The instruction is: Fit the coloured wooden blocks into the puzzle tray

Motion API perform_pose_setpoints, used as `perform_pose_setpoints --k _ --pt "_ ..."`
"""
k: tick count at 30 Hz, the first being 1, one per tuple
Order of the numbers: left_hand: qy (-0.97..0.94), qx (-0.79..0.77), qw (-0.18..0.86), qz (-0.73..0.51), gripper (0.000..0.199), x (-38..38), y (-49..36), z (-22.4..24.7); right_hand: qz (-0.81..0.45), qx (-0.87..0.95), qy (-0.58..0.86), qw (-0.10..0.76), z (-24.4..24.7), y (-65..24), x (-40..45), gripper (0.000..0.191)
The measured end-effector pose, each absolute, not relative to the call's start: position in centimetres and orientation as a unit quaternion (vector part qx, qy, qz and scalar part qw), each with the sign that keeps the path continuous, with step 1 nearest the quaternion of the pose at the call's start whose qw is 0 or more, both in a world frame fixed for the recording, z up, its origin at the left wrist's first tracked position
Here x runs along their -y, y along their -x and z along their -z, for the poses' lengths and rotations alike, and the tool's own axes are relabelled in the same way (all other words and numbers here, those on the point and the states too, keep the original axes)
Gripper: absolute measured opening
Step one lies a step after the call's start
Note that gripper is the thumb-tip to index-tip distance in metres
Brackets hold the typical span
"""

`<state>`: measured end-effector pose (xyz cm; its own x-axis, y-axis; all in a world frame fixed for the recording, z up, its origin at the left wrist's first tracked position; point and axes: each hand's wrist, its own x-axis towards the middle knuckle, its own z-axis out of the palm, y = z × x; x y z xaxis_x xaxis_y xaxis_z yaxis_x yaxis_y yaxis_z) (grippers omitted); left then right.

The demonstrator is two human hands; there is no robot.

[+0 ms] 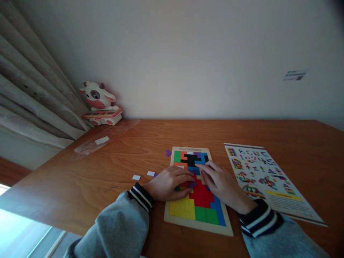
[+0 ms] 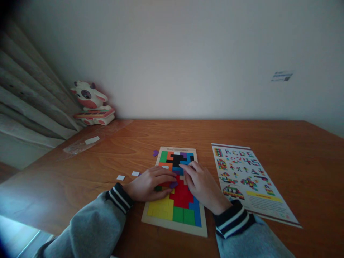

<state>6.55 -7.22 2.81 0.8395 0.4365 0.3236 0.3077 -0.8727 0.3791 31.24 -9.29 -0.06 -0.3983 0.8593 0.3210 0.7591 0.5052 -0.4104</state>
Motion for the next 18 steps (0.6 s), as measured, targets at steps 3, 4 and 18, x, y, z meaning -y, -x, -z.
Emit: perform_pose_setpoints --k 3,4,18 --pt "-0.941 -0.214 0.154 -0.214 0.029 7.2 -6.5 -2.7 -0.108 0.806 0.505 0.291 -0.1 -31.3 9.1 0.033" --pt "-0.939 -0.221 0.152 -0.217 0.030 7.2 -6.5 -2.6 -0.112 0.797 0.510 0.304 -0.2 -31.3 9.1 0.032" --pt "-0.924 -0.208 0.152 -0.284 0.039 7.0 -6.3 -2.4 -0.299 0.750 0.463 0.366 -1.3 -29.4 10.4 0.023"
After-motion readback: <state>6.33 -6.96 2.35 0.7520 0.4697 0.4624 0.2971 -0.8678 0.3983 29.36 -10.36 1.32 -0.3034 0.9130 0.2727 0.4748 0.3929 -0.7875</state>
